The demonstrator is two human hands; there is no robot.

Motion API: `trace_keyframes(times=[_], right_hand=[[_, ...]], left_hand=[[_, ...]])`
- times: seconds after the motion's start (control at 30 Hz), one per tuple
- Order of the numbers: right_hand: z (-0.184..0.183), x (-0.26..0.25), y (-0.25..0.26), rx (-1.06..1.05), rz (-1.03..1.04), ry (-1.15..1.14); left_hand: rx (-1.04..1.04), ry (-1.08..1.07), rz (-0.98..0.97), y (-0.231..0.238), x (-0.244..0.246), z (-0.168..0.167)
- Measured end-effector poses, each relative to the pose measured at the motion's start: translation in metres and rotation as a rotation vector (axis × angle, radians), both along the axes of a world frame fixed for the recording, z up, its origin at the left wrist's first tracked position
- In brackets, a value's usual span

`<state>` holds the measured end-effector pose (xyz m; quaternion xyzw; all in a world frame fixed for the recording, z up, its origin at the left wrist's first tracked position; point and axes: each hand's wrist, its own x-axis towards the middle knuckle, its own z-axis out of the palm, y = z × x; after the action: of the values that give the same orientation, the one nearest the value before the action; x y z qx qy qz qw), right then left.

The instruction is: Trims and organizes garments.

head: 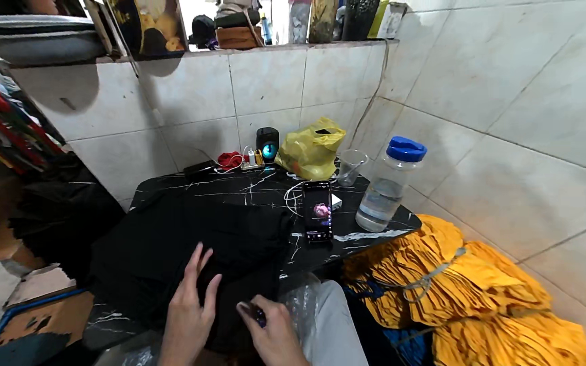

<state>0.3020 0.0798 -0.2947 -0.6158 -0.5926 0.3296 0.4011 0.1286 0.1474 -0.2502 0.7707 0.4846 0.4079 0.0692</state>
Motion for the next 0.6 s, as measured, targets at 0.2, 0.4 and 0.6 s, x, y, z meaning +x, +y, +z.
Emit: trace_keyframes(times=[0.2,0.4,0.6], right_hand=[[0.000,-0.011,-0.008,-0.062,0.118,-0.072],[-0.009,-0.014,-0.008,0.039,0.055,-0.038],[-0.029,-0.014,0.003,0.041,0.045,-0.001]], left_hand=[[0.022,0.337,-0.024,0.041,0.002,-0.024],[-0.030,-0.014,-0.177,0.037,-0.024,-0.032],[-0.005,0.013,-0.301,-0.005,-0.050,-0.022]])
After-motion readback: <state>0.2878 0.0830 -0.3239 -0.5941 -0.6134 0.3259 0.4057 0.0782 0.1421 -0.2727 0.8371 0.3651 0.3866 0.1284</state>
